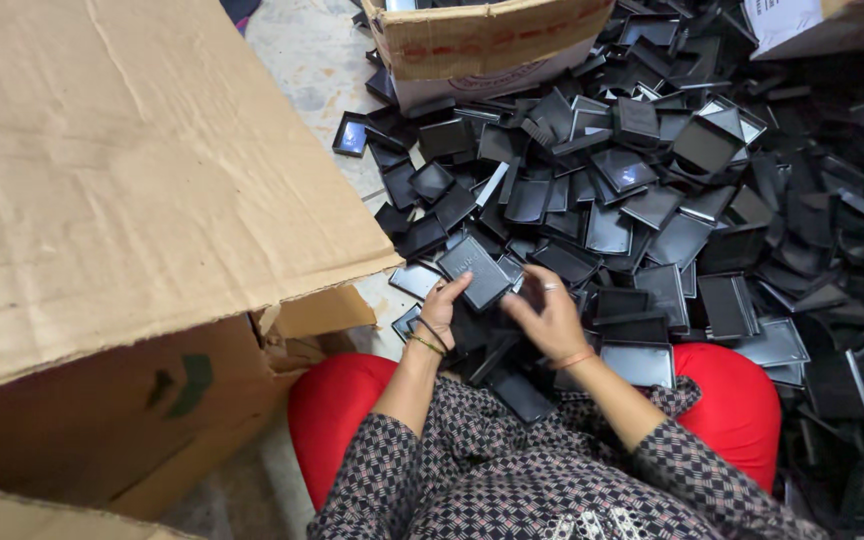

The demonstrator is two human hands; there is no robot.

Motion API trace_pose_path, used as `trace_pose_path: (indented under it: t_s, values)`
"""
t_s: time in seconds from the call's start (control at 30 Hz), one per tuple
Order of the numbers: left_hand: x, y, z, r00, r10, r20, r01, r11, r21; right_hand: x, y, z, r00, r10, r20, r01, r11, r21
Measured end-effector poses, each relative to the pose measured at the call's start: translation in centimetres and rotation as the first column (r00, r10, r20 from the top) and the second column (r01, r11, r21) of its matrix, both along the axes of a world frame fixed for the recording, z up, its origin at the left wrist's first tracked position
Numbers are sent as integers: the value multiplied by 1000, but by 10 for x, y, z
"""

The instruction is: The person sits on the floor and repeatedly picks up small black plastic components from a large pile. They inspect each piece by turning it over in their hands and then place it back into the pile. The process is continuous and repetitive, with no visible change in the overall state of the pile.

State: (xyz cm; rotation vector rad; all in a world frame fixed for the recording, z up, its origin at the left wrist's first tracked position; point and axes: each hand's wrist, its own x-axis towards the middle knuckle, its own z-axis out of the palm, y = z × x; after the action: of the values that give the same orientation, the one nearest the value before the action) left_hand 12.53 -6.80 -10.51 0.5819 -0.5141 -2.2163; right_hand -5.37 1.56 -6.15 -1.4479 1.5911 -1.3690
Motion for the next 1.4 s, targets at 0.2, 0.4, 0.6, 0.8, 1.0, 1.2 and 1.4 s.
trace_pose_path:
  t_s: [0.2,0.4,0.6,0.8,1.0,1.2,1.4]
  values:
    - [5,-2,-3,993,-23,-119,26,999,20,26,-18,20,943,32,-331,-60,995,-75]
    - [8,-15,-6,992,123,4,-123,992,30,42,-13,-4,964,151,218,-186,972,146]
    - [-4,-16,-29,955,250,156,-277,944,180,51,19,-8,951,220,-218,-209,975,72]
    - [1,-14,-40,968,248,26,-245,930,274,50,18,6,875,317,-365,-287,948,134]
    - [4,-16,-53,942,336,-24,-280,822,496,45,12,19,811,459,-363,-438,887,144]
    - [12,-18,-33,921,361,147,-390,846,364,36,7,15,858,351,-375,-285,933,222]
    - [7,0,-12,332,545,770,3,816,-578,25,21,14,926,346,154,-379,837,395]
